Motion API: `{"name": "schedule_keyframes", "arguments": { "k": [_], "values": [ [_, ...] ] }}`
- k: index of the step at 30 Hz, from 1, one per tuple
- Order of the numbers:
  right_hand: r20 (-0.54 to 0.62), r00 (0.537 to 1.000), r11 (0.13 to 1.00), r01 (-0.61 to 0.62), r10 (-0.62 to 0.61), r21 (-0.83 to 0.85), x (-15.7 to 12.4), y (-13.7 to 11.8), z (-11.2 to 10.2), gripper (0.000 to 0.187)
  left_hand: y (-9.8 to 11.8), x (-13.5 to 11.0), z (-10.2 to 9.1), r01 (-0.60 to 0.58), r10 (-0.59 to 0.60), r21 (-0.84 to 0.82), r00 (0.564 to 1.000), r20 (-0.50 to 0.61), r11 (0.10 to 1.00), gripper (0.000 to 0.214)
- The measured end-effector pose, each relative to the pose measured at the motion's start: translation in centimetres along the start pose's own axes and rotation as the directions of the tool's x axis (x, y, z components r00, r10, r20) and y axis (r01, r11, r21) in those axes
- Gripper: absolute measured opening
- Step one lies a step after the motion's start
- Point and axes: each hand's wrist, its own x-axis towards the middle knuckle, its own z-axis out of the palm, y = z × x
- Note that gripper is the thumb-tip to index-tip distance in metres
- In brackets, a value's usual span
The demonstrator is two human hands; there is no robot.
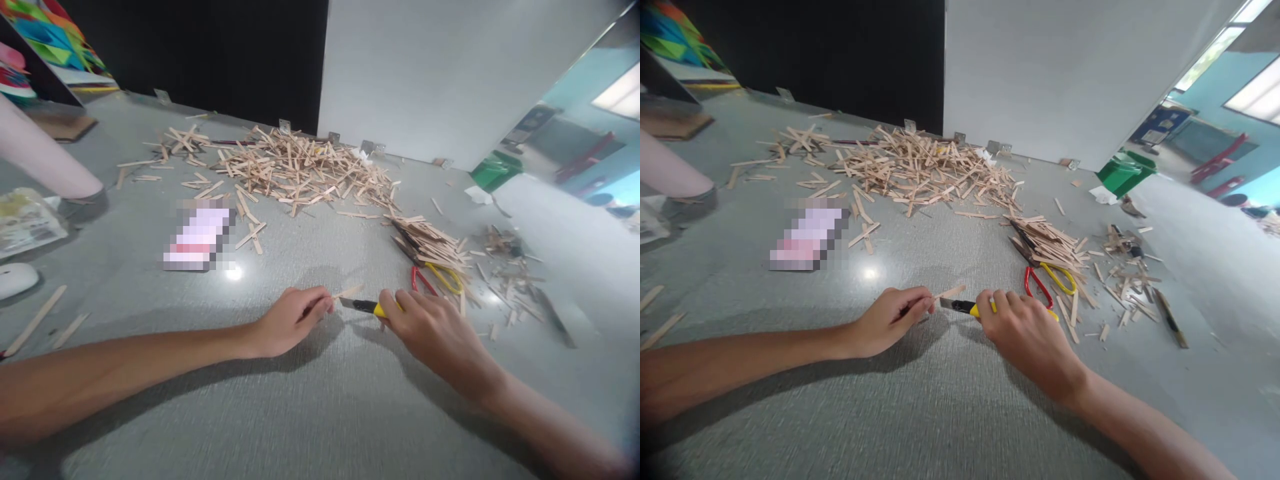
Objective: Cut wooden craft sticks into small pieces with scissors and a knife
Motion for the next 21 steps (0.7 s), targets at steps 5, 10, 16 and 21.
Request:
{"name": "schedule_keyframes", "arguments": {
  "k": [5, 10, 16, 21],
  "values": [
    [0.048, 0.999, 0.997, 0.015, -0.011, -0.076, 0.4, -0.3, 0.0, 0.021, -0.2, 0.1, 0.1, -0.084, 0.085, 0.079, 0.996, -0.006, 0.993, 0.037],
    [0.080, 0.996, 0.997, 0.030, -0.025, -0.066, 0.7, -0.6, 0.3, 0.020, -0.4, 0.0, 0.4, -0.137, 0.136, 0.113, 0.991, 0.015, 0.984, 0.034],
    [0.165, 0.986, 0.998, 0.042, -0.032, -0.054, 1.2, -1.2, -0.1, 0.025, -0.5, 0.0, 0.5, -0.165, 0.159, 0.159, 0.986, 0.049, 0.973, 0.032],
    [0.191, 0.982, 0.999, 0.006, 0.001, -0.037, 1.3, -1.5, -0.3, 0.027, -0.8, 0.0, 0.7, -0.145, 0.139, 0.182, 0.989, 0.045, 0.973, 0.033]
  ]
}}
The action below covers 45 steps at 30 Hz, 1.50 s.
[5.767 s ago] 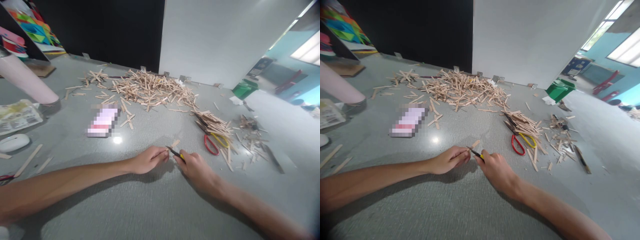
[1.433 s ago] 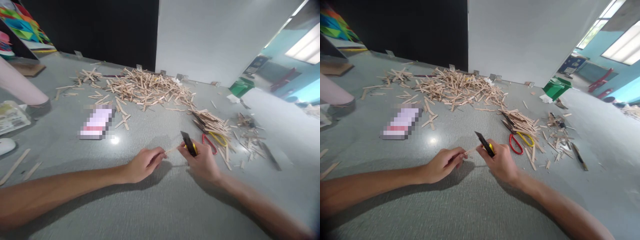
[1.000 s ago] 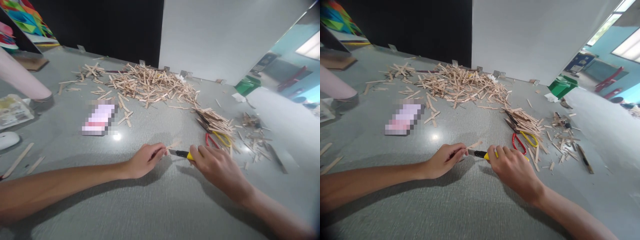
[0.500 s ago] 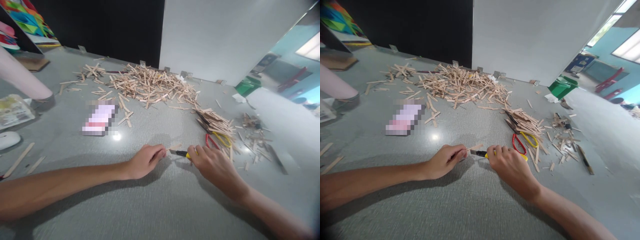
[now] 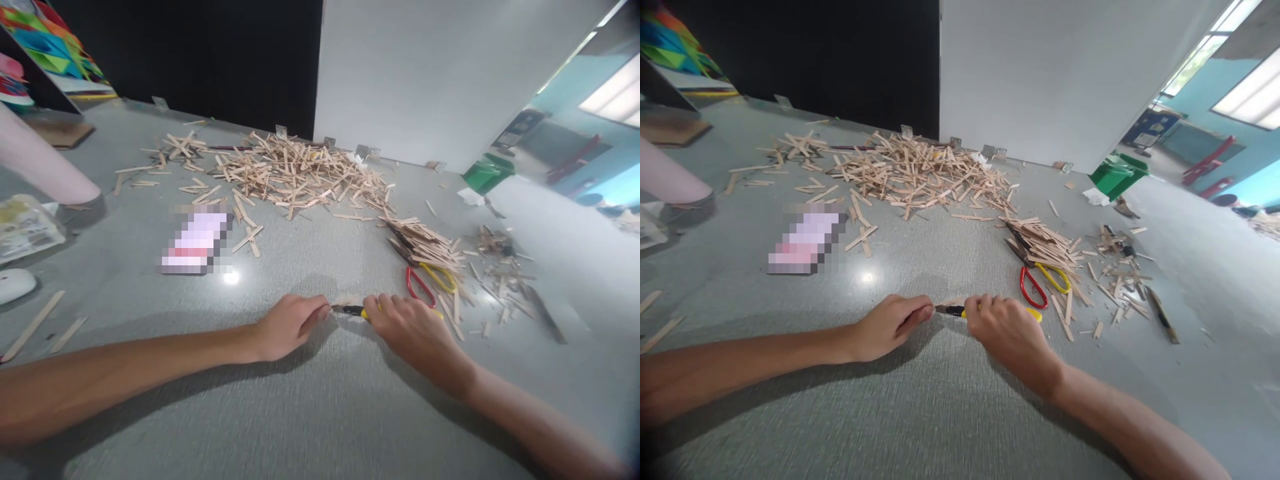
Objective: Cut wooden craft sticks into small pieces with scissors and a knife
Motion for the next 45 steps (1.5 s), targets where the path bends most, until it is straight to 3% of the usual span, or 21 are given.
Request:
{"name": "schedule_keyframes", "arguments": {
  "k": [7, 10, 11, 13, 15, 17, 19, 21, 27, 36, 40, 42, 45],
  "values": [
    [-0.074, 0.993, 0.993, -0.088, 0.094, 0.083, -1.7, 0.3, -0.9, 0.020, -0.1, 0.1, -0.3, 0.036, -0.036, 0.009, 0.997, -0.062, 0.999, 0.036],
    [-0.107, 0.962, 0.921, -0.205, 0.252, 0.330, -1.3, 0.8, -0.6, 0.013, 0.1, -0.1, -0.2, 0.012, -0.010, 0.012, 0.993, -0.117, 1.000, 0.034],
    [-0.095, 0.943, 0.855, -0.244, 0.320, 0.459, -0.9, 1.0, -0.4, 0.019, 0.2, -0.3, -0.1, -0.010, 0.013, 0.019, 0.990, -0.142, 1.000, 0.031],
    [0.010, 0.914, 0.629, -0.286, 0.405, 0.723, 0.0, 1.2, 0.1, 0.031, 0.3, -0.5, 0.1, -0.110, 0.123, 0.076, 0.973, -0.196, 0.991, 0.025],
    [0.186, 0.917, 0.331, -0.308, 0.352, 0.892, 0.8, 1.2, 0.6, 0.033, 0.5, -0.6, 0.3, -0.232, 0.270, 0.178, 0.934, -0.233, 0.956, 0.020],
    [0.328, 0.917, 0.069, -0.351, 0.227, 0.934, 1.3, 1.0, 0.9, 0.030, 0.7, -0.6, 0.3, -0.292, 0.355, 0.256, 0.900, -0.252, 0.922, 0.019],
    [0.398, 0.904, -0.085, -0.389, 0.157, 0.917, 1.5, 0.8, 1.0, 0.027, 0.9, -0.5, 0.2, -0.289, 0.354, 0.254, 0.897, -0.264, 0.923, 0.018],
    [0.406, 0.897, -0.151, -0.383, 0.176, 0.911, 1.5, 0.6, 1.0, 0.023, 1.1, -0.4, 0.1, -0.292, 0.346, 0.221, 0.899, -0.270, 0.931, 0.017],
    [0.388, 0.886, -0.193, -0.346, 0.254, 0.918, 1.5, 0.3, 0.8, 0.023, 1.1, -0.4, 0.0, -0.287, 0.322, 0.159, 0.905, -0.278, 0.945, 0.018],
    [0.315, 0.889, -0.105, -0.297, 0.333, 0.949, 1.1, -0.7, 1.0, 0.020, 1.1, -0.7, 0.2, -0.240, 0.268, 0.120, 0.900, -0.344, 0.963, 0.016],
    [0.295, 0.883, -0.092, -0.281, 0.365, 0.955, 1.0, -1.1, 1.1, 0.022, 0.8, -0.8, 0.2, -0.064, 0.057, -0.003, 0.909, -0.413, 0.998, 0.015],
    [0.286, 0.882, -0.094, -0.271, 0.375, 0.958, 0.9, -1.3, 1.2, 0.023, 0.8, -0.5, -0.1, 0.032, -0.094, -0.164, 0.917, -0.388, 0.986, 0.020],
    [0.274, 0.867, -0.096, -0.258, 0.416, 0.961, 0.9, -1.7, 1.3, 0.023, 1.5, 0.1, -0.7, 0.150, -0.313, -0.520, 0.919, -0.241, 0.841, 0.026]
  ]
}}
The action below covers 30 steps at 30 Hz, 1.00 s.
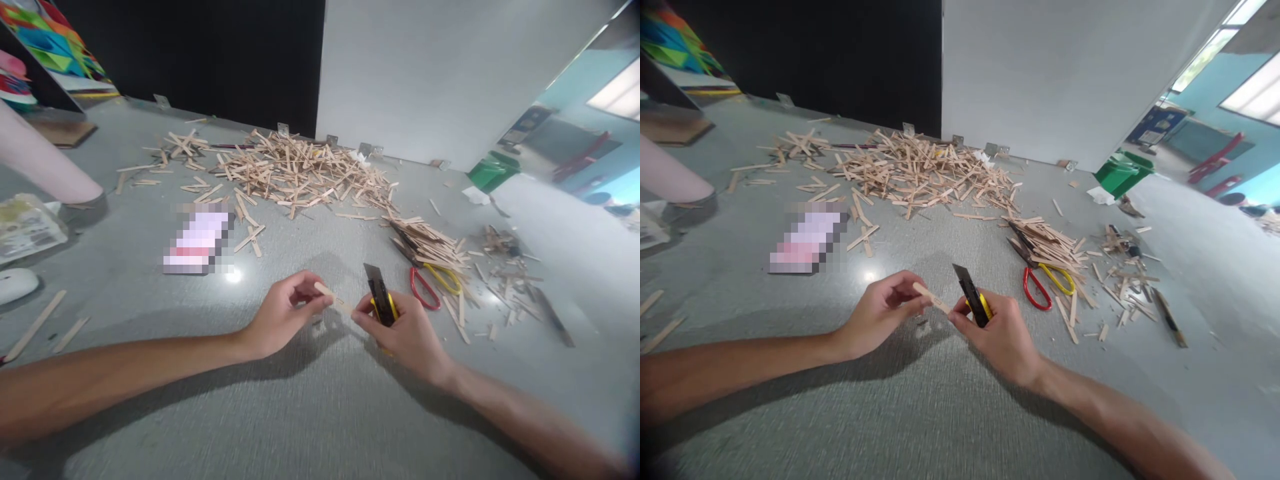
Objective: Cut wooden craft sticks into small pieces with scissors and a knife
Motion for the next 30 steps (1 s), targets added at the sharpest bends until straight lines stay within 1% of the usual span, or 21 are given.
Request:
{"name": "schedule_keyframes", "arguments": {
  "k": [1, 2, 4, 5, 8, 11, 12, 14, 17, 19, 21, 25, 30],
  "values": [
    [-0.015, 1.000, 1.000, 0.004, -0.004, 0.002, -0.1, 0.1, 0.2, 0.024, 0.4, 0.1, 0.1, 0.071, -0.067, -0.096, 0.997, 0.050, 0.993, 0.026],
    [-0.026, 1.000, 1.000, 0.008, -0.008, 0.006, -0.1, 0.1, 0.3, 0.024, 0.7, 0.1, 0.2, 0.126, -0.108, -0.160, 0.987, 0.116, 0.979, 0.026],
    [-0.017, 1.000, 1.000, 0.016, -0.016, 0.016, -0.4, 0.2, 0.7, 0.025, 1.4, -0.1, 0.5, 0.186, -0.142, -0.227, 0.970, 0.199, 0.956, 0.024],
    [-0.001, 1.000, 1.000, 0.018, -0.018, 0.020, -0.6, 0.2, 0.8, 0.026, 1.7, -0.3, 0.6, 0.196, -0.145, -0.238, 0.966, 0.215, 0.951, 0.023],
    [0.039, 0.999, 0.999, 0.028, -0.029, 0.026, -1.3, -0.2, 0.6, 0.026, 2.8, -0.7, 0.6, 0.159, -0.108, -0.251, 0.972, 0.207, 0.955, 0.020],
    [0.091, 0.995, 0.998, 0.032, -0.037, 0.056, -2.1, -1.0, -0.3, 0.028, 4.6, -0.8, 0.2, 0.094, -0.044, -0.299, 0.985, 0.168, 0.950, 0.018],
    [0.120, 0.992, 0.998, 0.037, -0.043, 0.056, -2.4, -1.3, -0.7, 0.027, 5.3, -0.9, 0.0, 0.086, -0.039, -0.294, 0.986, 0.162, 0.952, 0.019],
    [0.188, 0.980, 0.998, 0.061, -0.061, 0.007, -2.9, -1.9, -1.5, 0.029, 6.4, -1.1, -0.2, 0.079, -0.042, -0.231, 0.986, 0.161, 0.970, 0.019],
    [0.247, 0.965, 0.981, 0.129, -0.091, -0.143, -3.7, -2.7, -2.3, 0.028, 7.4, -1.7, -0.3, 0.075, -0.056, -0.123, 0.987, 0.151, 0.990, 0.014],
    [0.249, 0.962, 0.958, 0.170, -0.110, -0.232, -4.3, -3.0, -2.4, 0.027, 7.6, -2.1, -0.2, 0.070, -0.059, -0.070, 0.986, 0.154, 0.995, 0.016],
    [0.244, 0.961, 0.935, 0.201, -0.130, -0.293, -4.6, -3.1, -2.3, 0.026, 7.7, -2.4, 0.0, 0.062, -0.054, -0.048, 0.987, 0.150, 0.997, 0.022],
    [0.242, 0.958, 0.910, 0.231, -0.152, -0.343, -4.9, -2.9, -2.0, 0.024, 7.5, -2.7, 0.3, 0.054, -0.049, -0.031, 0.989, 0.141, 0.998, 0.028],
    [0.241, 0.959, 0.887, 0.237, -0.148, -0.396, -4.9, -2.4, -1.8, 0.024, 7.4, -2.8, 0.3, 0.033, -0.032, -0.001, 0.988, 0.148, 0.999, 0.028]
  ]
}}
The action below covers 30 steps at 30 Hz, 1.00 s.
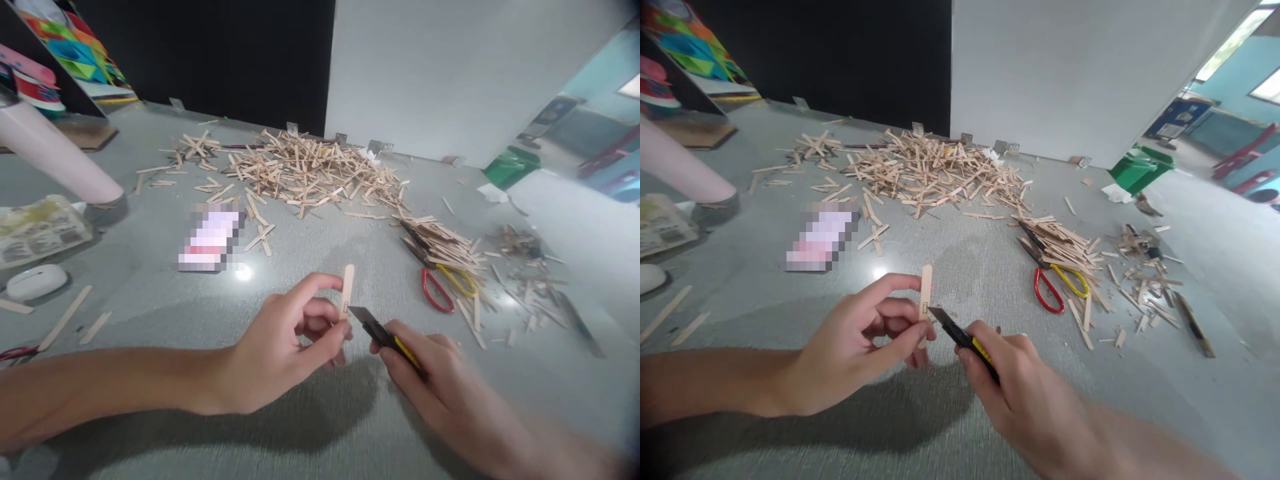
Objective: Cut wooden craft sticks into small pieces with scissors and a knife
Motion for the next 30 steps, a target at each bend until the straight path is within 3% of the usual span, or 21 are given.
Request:
{"name": "schedule_keyframes", "arguments": {
  "k": [5, 11, 15, 21, 25, 30],
  "values": [
    [-0.040, 0.999, 0.997, 0.016, -0.019, -0.076, -0.3, 0.2, 0.6, 0.023, -0.7, -0.2, 0.1, -0.089, 0.091, 0.123, 0.996, -0.009, 0.988, 0.027],
    [-0.169, 0.980, 0.974, 0.067, -0.106, -0.217, -0.2, -0.1, 1.7, 0.032, -2.1, -0.3, 0.2, -0.243, 0.266, 0.440, 0.964, 0.008, 0.865, 0.030],
    [-0.224, 0.957, 0.941, 0.108, -0.186, -0.322, 0.2, -0.4, 2.1, 0.036, -2.8, -0.3, 0.2, -0.295, 0.309, 0.503, 0.949, 0.057, 0.813, 0.033],
    [-0.166, 0.956, 0.882, 0.146, -0.243, -0.449, 0.2, 0.4, 3.9, 0.036, -4.7, -0.3, 0.2, -0.314, 0.333, 0.538, 0.941, 0.065, 0.783, 0.036],
    [-0.148, 0.978, 0.922, 0.083, -0.149, -0.379, 0.3, 0.6, 4.3, 0.030, -5.4, -0.1, 0.1, -0.311, 0.308, 0.501, 0.947, 0.092, 0.807, 0.036],
    [-0.055, 0.998, 0.965, -0.011, -0.004, -0.260, 1.0, 0.4, 2.5, 0.025, -5.4, 0.2, 0.0, -0.301, 0.308, 0.478, 0.949, 0.066, 0.825, 0.033]
  ]
}}
